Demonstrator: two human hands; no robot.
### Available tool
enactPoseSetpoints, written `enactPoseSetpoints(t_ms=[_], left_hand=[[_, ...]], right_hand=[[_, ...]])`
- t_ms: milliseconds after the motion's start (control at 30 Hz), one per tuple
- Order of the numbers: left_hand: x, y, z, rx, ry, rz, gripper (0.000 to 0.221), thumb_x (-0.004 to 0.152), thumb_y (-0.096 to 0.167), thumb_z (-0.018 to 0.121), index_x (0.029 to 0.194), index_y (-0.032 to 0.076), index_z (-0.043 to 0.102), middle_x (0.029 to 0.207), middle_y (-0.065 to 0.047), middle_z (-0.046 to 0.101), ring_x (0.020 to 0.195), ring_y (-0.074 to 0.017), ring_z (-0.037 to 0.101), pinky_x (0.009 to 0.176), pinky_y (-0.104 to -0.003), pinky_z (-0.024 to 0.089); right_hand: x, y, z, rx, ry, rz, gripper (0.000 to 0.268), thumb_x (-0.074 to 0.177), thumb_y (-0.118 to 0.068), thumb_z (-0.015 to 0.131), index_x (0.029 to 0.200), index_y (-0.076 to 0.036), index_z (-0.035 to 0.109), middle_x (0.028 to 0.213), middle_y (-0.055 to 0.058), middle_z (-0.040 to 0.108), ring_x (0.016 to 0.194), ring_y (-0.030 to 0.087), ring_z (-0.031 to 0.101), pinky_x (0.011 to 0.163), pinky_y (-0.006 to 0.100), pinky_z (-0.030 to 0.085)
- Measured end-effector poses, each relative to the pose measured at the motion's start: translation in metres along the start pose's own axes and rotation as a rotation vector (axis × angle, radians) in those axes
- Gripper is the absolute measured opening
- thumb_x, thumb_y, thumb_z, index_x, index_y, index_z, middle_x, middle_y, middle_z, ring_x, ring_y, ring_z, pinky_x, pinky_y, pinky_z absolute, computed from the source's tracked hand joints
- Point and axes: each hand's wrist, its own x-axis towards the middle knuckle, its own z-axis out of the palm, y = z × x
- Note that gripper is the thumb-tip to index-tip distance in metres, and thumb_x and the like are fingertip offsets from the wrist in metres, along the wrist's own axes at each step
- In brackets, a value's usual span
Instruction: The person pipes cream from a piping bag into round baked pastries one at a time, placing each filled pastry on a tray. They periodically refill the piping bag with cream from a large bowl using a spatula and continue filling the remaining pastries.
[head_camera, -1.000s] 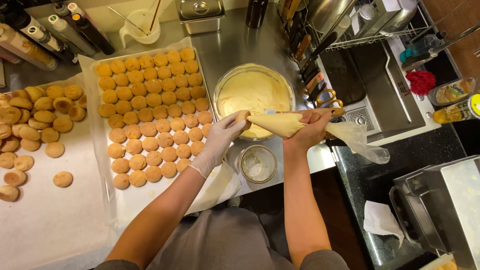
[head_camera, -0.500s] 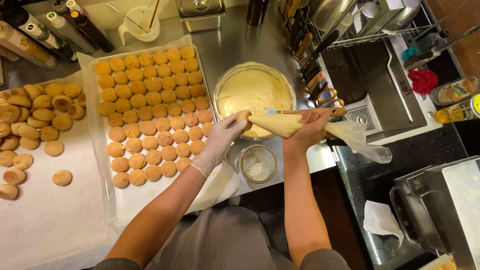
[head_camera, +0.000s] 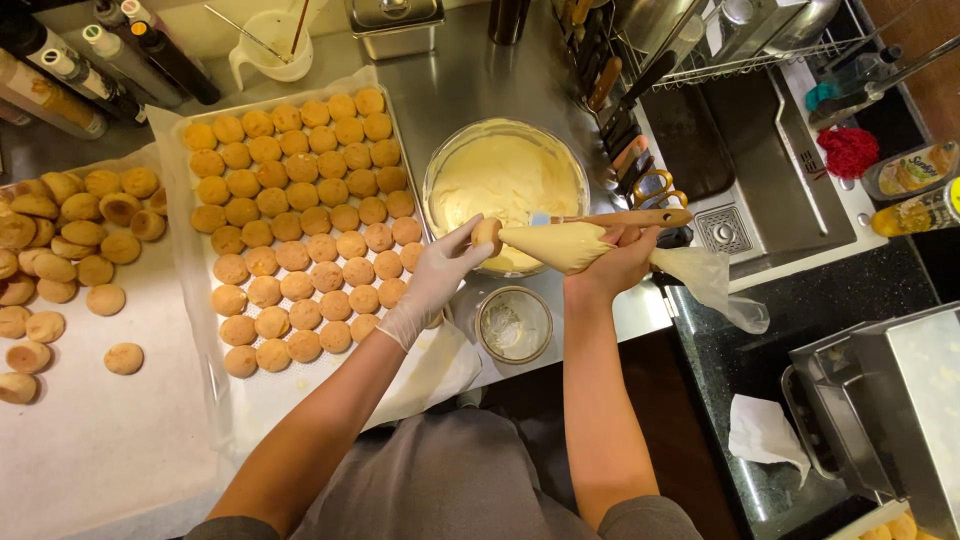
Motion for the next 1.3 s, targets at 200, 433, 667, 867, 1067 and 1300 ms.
enactPoseSetpoints(t_ms=[200,433,667,867,1067,1300], left_hand=[[0.002,0.003,-0.001,0.11,-0.025,0.049,0.059,0.092,0.031,0.073,0.142,0.002,0.06,0.126,-0.007,0.07,0.112,-0.0123,0.065,0.098,-0.026,0.051],[0.008,-0.006,-0.004,-0.067,-0.042,-0.035,0.05,0.094,0.029,0.072,0.136,0.002,0.063,0.119,-0.004,0.069,0.105,-0.0121,0.062,0.09,-0.026,0.049],[0.007,0.001,-0.013,0.055,-0.048,0.031,0.051,0.093,0.027,0.073,0.135,0.002,0.063,0.118,-0.003,0.068,0.105,-0.0111,0.062,0.092,-0.026,0.05],[-0.027,0.015,-0.041,0.349,-0.003,0.067,0.052,0.089,0.026,0.074,0.135,0.003,0.063,0.121,-0.008,0.071,0.111,-0.0146,0.067,0.097,-0.028,0.053],[-0.107,-0.013,-0.056,0.906,-0.02,0.175,0.054,0.08,0.027,0.079,0.124,0.001,0.063,0.114,-0.021,0.069,0.104,-0.0324,0.068,0.092,-0.039,0.054],[-0.122,-0.073,-0.048,1.028,-0.004,0.522,0.022,0.094,0.011,0.067,0.111,-0.001,0.06,0.113,-0.019,0.064,0.103,-0.0363,0.061,0.09,-0.043,0.051]], right_hand=[[0.011,0.007,-0.018,0.053,-0.031,0.087,0.04,0.103,-0.042,0.038,0.075,-0.013,0.038,0.066,-0.004,0.035,0.062,0.016,0.046,0.065,0.046,0.057],[0.035,0.022,-0.047,0.124,0.019,0.031,0.042,0.108,-0.04,0.042,0.074,-0.016,0.035,0.068,-0.003,0.034,0.065,0.013,0.039,0.069,0.033,0.048],[0.029,-0.004,-0.048,0.141,0.051,0.012,0.046,0.107,-0.041,0.041,0.071,-0.016,0.028,0.069,-0.003,0.035,0.068,0.014,0.039,0.072,0.034,0.047],[0.048,-0.01,-0.08,0.135,0.029,-0.027,0.047,0.105,-0.041,0.042,0.069,-0.018,0.025,0.067,-0.002,0.035,0.065,0.015,0.037,0.066,0.033,0.041],[0.045,-0.02,-0.083,0.115,0.03,-0.047,0.042,0.104,-0.038,0.044,0.071,-0.018,0.027,0.067,-0.002,0.034,0.065,0.015,0.037,0.065,0.034,0.041],[0.031,-0.016,-0.061,0.095,-0.001,-0.009,0.043,0.103,-0.039,0.045,0.069,-0.019,0.027,0.066,-0.003,0.035,0.065,0.017,0.039,0.067,0.037,0.045]])
